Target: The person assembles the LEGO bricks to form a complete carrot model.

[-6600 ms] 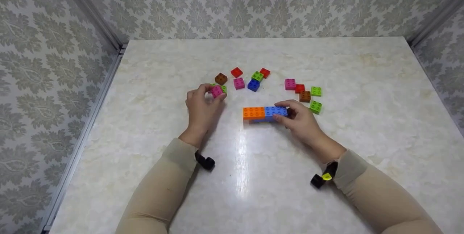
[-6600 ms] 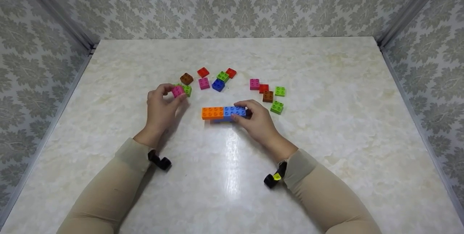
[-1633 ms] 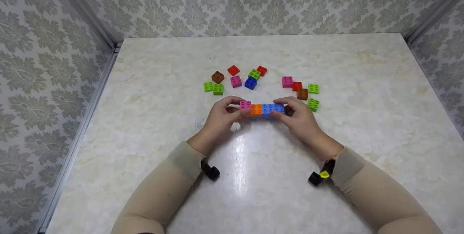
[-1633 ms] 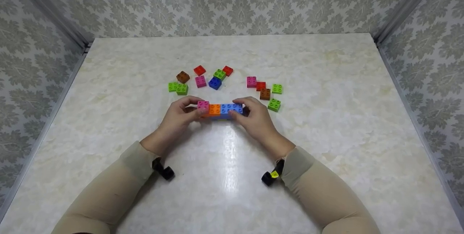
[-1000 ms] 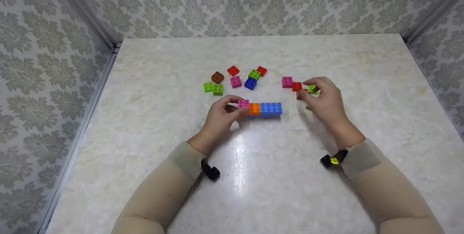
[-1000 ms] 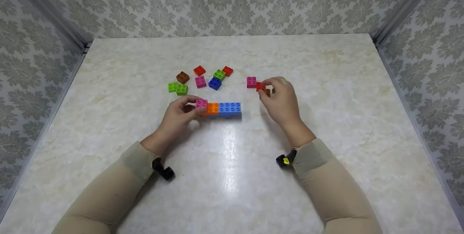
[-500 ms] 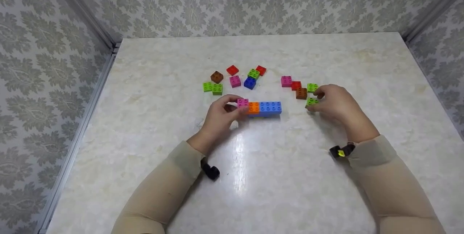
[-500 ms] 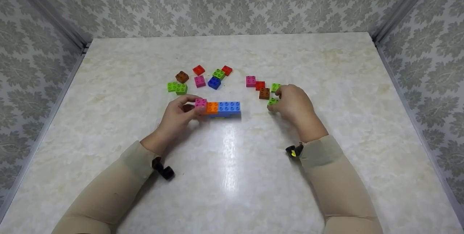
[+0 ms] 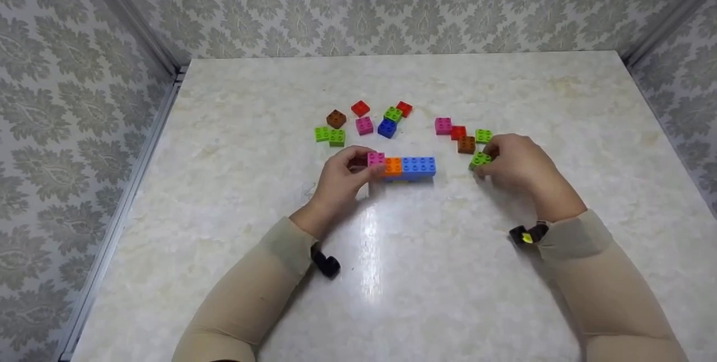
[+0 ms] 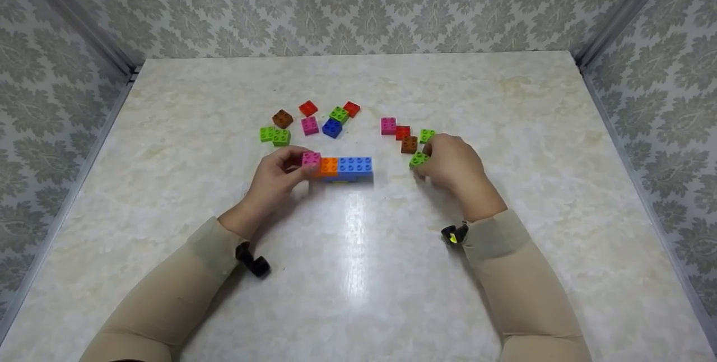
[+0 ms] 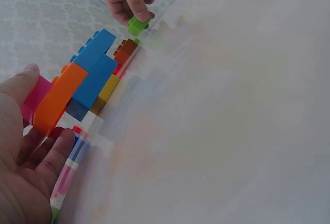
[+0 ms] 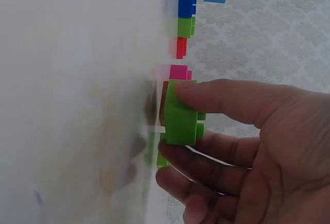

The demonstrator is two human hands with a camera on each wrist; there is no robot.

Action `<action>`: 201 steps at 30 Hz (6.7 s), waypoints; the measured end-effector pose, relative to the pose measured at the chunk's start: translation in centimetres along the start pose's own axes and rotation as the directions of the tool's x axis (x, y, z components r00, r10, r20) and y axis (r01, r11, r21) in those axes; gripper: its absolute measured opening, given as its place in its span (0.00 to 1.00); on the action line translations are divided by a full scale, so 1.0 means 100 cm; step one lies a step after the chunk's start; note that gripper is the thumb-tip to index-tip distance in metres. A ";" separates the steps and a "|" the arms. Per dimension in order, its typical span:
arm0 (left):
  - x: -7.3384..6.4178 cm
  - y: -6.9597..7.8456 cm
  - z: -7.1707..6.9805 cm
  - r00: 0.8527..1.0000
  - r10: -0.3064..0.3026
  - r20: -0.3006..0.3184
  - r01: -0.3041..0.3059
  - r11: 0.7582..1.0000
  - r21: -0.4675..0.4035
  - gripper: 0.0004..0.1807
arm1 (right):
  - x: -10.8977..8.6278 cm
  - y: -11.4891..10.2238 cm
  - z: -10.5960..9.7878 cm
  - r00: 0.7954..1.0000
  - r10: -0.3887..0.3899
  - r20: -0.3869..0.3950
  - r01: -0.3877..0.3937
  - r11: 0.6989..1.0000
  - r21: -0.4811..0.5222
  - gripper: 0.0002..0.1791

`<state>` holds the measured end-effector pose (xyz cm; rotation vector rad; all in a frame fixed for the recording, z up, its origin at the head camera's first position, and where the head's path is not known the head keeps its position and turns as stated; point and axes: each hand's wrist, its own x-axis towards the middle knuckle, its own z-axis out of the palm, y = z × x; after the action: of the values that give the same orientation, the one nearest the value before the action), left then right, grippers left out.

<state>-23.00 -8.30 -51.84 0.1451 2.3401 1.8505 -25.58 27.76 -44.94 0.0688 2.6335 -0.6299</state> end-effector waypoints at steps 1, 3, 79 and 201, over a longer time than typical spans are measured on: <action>0.000 0.000 0.000 1.000 0.003 0.000 -0.003 1.000 0.001 0.20 | -0.001 -0.001 0.000 1.000 -0.010 -0.002 0.010 1.000 0.009 0.31; 0.000 0.000 0.000 1.000 0.006 -0.004 -0.006 1.000 0.004 0.19 | -0.001 -0.003 0.001 0.999 -0.043 -0.011 0.044 0.998 0.034 0.31; 0.002 -0.004 0.001 0.995 0.091 -0.027 -0.091 0.996 0.009 0.20 | 0.005 -0.031 0.077 0.968 -0.252 0.008 0.128 0.521 0.844 0.27; 0.032 0.017 0.010 0.913 0.399 0.082 -0.401 0.916 0.007 0.18 | 0.010 -0.029 0.082 0.940 -0.328 -0.095 0.289 0.616 0.733 0.25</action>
<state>-25.94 -6.36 -50.58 0.7402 2.4137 1.9374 -23.68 21.48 -50.75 -0.1696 2.1650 -1.7776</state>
